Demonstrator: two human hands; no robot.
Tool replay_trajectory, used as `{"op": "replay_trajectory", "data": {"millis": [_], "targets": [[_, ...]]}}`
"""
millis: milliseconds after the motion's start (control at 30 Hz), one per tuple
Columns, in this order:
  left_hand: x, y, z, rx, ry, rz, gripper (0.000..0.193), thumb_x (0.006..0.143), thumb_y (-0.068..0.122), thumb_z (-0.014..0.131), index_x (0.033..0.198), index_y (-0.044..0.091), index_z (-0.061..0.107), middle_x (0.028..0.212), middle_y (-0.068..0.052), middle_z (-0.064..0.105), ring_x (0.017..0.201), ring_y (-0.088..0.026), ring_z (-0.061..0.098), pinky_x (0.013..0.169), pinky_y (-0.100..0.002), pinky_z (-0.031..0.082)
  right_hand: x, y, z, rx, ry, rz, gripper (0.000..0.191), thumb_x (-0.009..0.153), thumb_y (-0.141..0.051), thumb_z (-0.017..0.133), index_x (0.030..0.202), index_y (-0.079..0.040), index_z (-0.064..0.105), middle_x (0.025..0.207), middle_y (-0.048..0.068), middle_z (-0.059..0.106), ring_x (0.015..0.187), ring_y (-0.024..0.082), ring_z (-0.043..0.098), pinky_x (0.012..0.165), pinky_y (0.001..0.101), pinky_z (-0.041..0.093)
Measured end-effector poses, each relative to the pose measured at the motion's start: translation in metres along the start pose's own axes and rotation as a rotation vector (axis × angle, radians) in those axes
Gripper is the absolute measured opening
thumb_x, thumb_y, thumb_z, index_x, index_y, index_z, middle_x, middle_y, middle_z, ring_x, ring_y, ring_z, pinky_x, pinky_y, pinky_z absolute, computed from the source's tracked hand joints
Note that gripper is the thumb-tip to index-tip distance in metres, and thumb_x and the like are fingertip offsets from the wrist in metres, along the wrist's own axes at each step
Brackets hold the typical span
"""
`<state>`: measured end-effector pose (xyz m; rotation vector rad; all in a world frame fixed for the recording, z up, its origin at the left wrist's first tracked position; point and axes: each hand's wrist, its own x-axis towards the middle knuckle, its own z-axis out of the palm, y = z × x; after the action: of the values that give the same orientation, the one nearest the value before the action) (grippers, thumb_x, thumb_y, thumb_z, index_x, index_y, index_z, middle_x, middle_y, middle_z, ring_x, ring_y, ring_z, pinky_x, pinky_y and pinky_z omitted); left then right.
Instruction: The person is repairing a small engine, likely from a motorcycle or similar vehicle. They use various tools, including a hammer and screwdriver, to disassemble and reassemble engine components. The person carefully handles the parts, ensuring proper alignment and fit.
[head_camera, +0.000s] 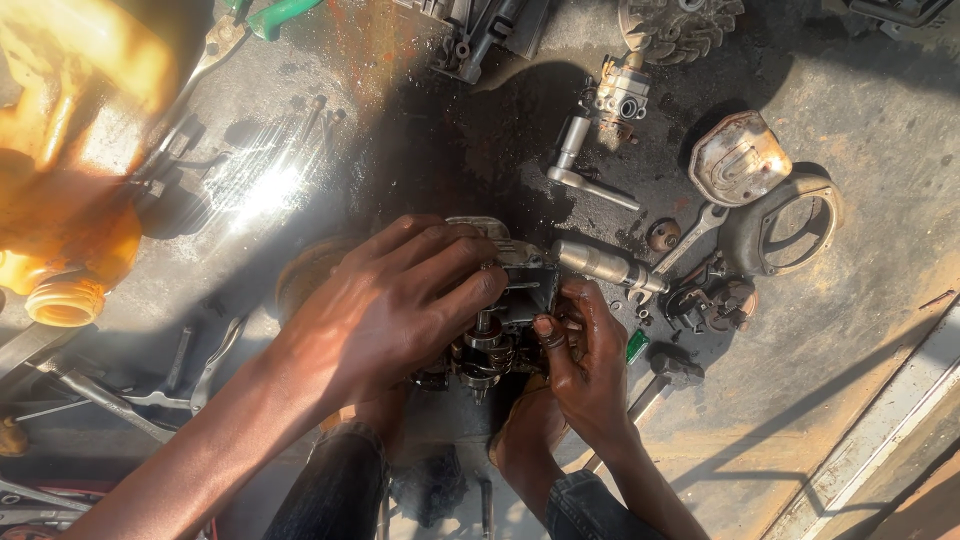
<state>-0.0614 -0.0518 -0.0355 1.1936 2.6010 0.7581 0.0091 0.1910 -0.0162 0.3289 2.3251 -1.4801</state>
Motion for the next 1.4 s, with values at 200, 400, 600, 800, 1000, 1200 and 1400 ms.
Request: {"op": "replay_trajectory", "data": {"millis": [200, 400, 600, 800, 1000, 1200, 1400], "targets": [[0.004, 0.003, 0.000, -0.037, -0.054, 0.033, 0.058, 0.079, 0.003, 0.076, 0.133, 0.013, 0.058, 0.137, -0.018, 0.061, 0.127, -0.038, 0.060, 0.106, -0.048, 0.052, 0.000, -0.001, 0.000, -0.029, 0.011, 0.017, 0.029, 0.101, -0.021, 0.062, 0.119, 0.002, 0.058, 0.094, 0.011, 0.069, 0.080, 0.015, 0.071, 0.069, 0.0284, 0.059], [-0.002, 0.004, 0.007, -0.087, -0.027, -0.025, 0.055, 0.084, 0.007, 0.075, 0.135, 0.016, 0.057, 0.138, -0.019, 0.060, 0.128, -0.041, 0.058, 0.102, -0.048, 0.054, 0.001, 0.001, 0.000, -0.017, -0.008, -0.017, 0.029, 0.102, -0.022, 0.062, 0.118, 0.002, 0.059, 0.095, 0.011, 0.071, 0.081, 0.015, 0.071, 0.071, 0.0291, 0.060], [-0.017, 0.004, 0.027, 0.005, -0.071, -0.054, 0.057, 0.085, 0.004, 0.065, 0.140, 0.017, 0.054, 0.144, -0.017, 0.057, 0.128, -0.039, 0.060, 0.100, -0.044, 0.057, 0.000, 0.004, -0.002, -0.031, -0.008, -0.005, 0.026, 0.102, -0.021, 0.062, 0.117, 0.000, 0.059, 0.093, 0.010, 0.071, 0.080, 0.015, 0.072, 0.071, 0.0302, 0.061], [-0.004, -0.003, 0.010, -0.514, 0.086, -0.216, 0.042, 0.094, 0.023, 0.064, 0.133, 0.009, 0.060, 0.140, -0.016, 0.059, 0.118, -0.033, 0.068, 0.096, -0.044, 0.059, 0.000, 0.007, -0.003, -0.047, 0.001, 0.017, 0.026, 0.100, -0.019, 0.065, 0.116, 0.000, 0.059, 0.090, 0.010, 0.067, 0.079, 0.015, 0.069, 0.071, 0.0305, 0.061], [0.017, 0.002, -0.028, -0.439, -0.216, -0.411, 0.035, 0.095, 0.027, 0.063, 0.129, 0.017, 0.064, 0.128, -0.003, 0.066, 0.094, -0.022, 0.073, 0.074, -0.037, 0.065, 0.003, 0.012, -0.004, 0.004, -0.026, 0.021, 0.025, 0.100, -0.018, 0.064, 0.118, 0.000, 0.059, 0.092, 0.009, 0.068, 0.082, 0.015, 0.069, 0.073, 0.0301, 0.060], [0.019, 0.009, -0.030, -0.515, -0.231, -0.391, 0.035, 0.095, 0.019, 0.061, 0.129, 0.012, 0.060, 0.118, -0.009, 0.067, 0.091, -0.023, 0.071, 0.071, -0.036, 0.063, -0.006, 0.026, -0.004, -0.092, 0.015, 0.040, 0.039, 0.096, -0.015, 0.067, 0.128, 0.004, 0.055, 0.103, 0.016, 0.061, 0.088, 0.019, 0.071, 0.078, 0.0318, 0.062], [0.005, 0.008, -0.027, -0.450, -0.140, -0.209, 0.040, 0.088, 0.011, 0.065, 0.127, 0.006, 0.058, 0.119, -0.015, 0.067, 0.099, -0.028, 0.070, 0.075, -0.040, 0.062, -0.016, 0.047, 0.001, -0.021, 0.007, -0.029, 0.041, 0.096, -0.014, 0.068, 0.130, 0.007, 0.055, 0.107, 0.017, 0.067, 0.094, 0.021, 0.074, 0.081, 0.0326, 0.064]]}}
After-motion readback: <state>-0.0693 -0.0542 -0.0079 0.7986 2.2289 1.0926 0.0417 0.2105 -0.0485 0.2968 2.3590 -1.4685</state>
